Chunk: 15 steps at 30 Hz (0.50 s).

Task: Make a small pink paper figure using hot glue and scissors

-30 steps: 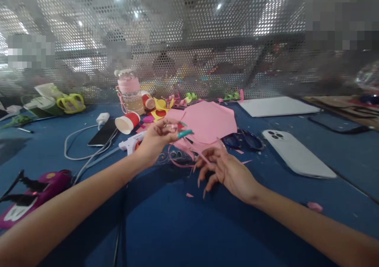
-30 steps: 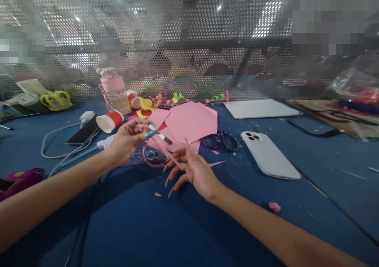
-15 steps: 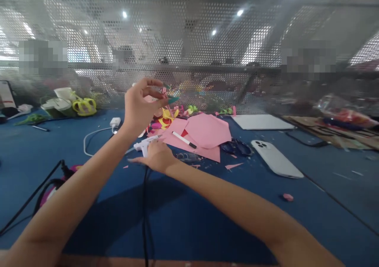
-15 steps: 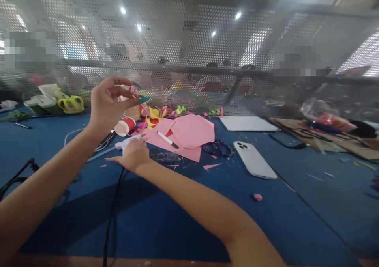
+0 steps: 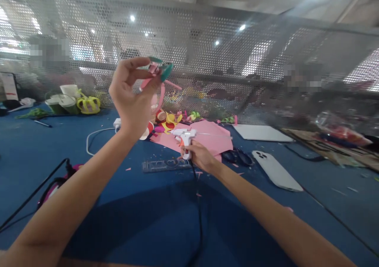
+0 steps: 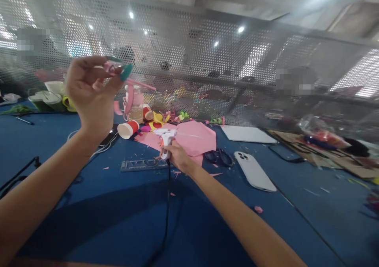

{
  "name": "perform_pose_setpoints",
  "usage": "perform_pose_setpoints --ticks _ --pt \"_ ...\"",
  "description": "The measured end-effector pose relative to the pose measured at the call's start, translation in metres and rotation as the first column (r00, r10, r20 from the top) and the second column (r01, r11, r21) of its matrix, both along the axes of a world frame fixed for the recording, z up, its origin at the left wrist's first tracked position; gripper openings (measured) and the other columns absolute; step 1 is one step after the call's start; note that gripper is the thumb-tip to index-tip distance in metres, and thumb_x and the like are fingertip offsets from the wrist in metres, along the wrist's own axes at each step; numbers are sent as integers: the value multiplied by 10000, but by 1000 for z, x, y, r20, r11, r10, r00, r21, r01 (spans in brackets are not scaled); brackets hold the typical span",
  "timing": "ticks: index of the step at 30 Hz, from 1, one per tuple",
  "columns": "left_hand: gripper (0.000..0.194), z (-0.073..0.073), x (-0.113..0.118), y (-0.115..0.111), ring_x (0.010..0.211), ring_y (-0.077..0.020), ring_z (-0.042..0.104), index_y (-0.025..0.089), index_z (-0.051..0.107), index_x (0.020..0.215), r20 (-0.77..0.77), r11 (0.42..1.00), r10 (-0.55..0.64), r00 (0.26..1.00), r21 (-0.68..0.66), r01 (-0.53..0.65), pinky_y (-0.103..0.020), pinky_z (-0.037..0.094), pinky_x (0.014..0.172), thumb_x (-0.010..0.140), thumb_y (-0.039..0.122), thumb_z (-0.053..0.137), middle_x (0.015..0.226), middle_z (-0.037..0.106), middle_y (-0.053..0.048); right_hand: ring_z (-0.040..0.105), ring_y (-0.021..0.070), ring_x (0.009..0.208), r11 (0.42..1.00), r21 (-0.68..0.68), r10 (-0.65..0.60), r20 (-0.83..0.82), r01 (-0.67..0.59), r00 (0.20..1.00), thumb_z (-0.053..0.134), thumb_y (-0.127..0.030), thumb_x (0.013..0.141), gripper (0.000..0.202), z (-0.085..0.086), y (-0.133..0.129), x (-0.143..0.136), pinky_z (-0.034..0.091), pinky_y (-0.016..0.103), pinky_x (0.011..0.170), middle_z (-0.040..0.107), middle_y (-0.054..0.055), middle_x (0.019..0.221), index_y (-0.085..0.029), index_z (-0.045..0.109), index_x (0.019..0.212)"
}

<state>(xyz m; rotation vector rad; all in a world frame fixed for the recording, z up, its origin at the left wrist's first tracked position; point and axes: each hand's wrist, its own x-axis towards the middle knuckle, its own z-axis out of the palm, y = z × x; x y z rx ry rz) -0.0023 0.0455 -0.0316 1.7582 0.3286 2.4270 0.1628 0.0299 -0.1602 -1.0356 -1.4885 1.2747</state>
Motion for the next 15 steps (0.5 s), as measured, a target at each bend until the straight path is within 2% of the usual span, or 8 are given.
perform_pose_setpoints --ticks 4,7,10,15 --pt "294 1 1 -1 690 -130 624 204 579 804 -7 1000 -8 1000 -21 8 -287 499 675 584 86 734 681 622 33 366 97 466 1000 -28 0 -201 -6 980 408 -439 687 235 -8 -2 14 351 239 440 371 -40 536 -207 382 661" --pt "295 -2 2 2 659 -131 620 205 589 795 -50 998 -4 999 -58 2 -284 494 644 574 70 731 663 626 36 310 74 443 999 -32 0 -285 -9 958 511 -439 684 258 -10 -1 15 306 218 439 326 -69 519 -197 423 696" --pt "284 -5 3 3 677 -119 611 213 587 782 -70 994 -12 998 -105 5 -285 484 671 576 93 740 696 631 46 316 60 444 1000 -22 4 -315 -11 949 642 -391 621 296 -10 -2 14 280 210 444 342 -81 519 -190 440 699" --pt "250 -6 4 -1 701 -85 592 205 569 798 -96 984 -17 995 -180 0 -267 465 715 621 143 734 696 608 63 406 78 467 1000 3 -2 -278 3 961 615 -460 653 329 -13 -4 13 290 224 446 467 -44 539 -173 461 702"
